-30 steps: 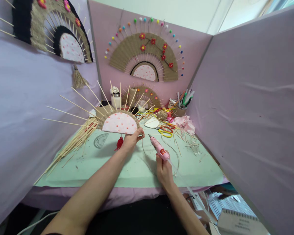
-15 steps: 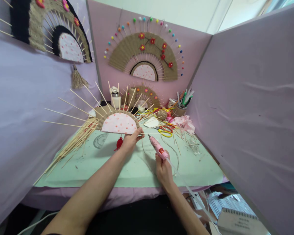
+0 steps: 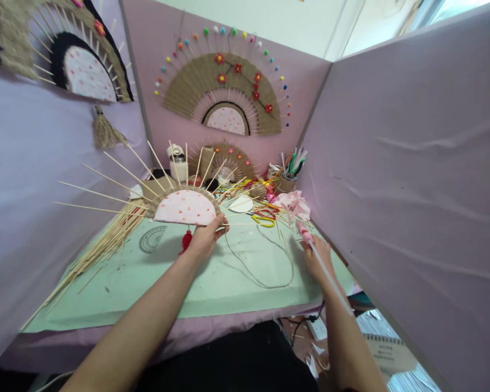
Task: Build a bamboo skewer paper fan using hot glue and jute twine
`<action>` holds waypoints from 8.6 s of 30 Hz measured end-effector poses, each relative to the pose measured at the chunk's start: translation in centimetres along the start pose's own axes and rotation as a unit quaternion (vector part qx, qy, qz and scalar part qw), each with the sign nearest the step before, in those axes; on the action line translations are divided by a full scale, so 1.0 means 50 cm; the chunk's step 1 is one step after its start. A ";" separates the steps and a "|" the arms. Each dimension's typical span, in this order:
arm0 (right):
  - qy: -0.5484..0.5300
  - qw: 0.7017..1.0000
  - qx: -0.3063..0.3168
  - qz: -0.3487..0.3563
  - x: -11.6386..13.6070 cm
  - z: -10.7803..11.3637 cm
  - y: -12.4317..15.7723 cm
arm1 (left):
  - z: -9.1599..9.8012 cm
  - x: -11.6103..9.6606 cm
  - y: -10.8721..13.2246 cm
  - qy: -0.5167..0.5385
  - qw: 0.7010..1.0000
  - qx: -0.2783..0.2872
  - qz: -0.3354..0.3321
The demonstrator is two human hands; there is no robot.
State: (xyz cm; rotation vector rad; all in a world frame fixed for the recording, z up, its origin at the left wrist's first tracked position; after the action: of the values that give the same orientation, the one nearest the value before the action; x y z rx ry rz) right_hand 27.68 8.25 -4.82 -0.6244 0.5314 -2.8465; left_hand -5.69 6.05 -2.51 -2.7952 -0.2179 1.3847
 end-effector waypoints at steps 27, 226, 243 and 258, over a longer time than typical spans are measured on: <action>-0.547 0.812 0.198 -0.043 0.417 -0.141 0.033 | -0.005 -0.002 0.004 0.011 1.000 0.024 0.008; -0.802 0.523 0.124 -0.259 0.386 -0.144 0.034 | -0.005 0.013 0.011 -0.129 0.990 0.042 0.044; -0.813 0.519 0.151 -0.219 0.361 -0.132 0.045 | -0.009 0.019 0.012 -0.110 0.989 0.071 0.071; -0.827 0.496 0.080 -0.253 0.366 -0.149 0.042 | -0.013 0.020 0.015 -0.176 0.979 0.085 0.066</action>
State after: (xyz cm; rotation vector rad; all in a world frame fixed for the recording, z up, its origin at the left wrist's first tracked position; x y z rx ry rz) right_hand 8.24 4.09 -5.14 -2.9964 -0.3678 -1.0865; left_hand -4.47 5.46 -2.97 -2.4518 0.0835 1.8279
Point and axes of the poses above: each hand's wrist, its own y-axis away from the middle knuckle, its own z-axis out of the back of the hand, x = y × z, the point moved 4 cm from there along -y, towards the middle knuckle, and after that the axes turned 8 degrees about x, right-handed, at the moved point
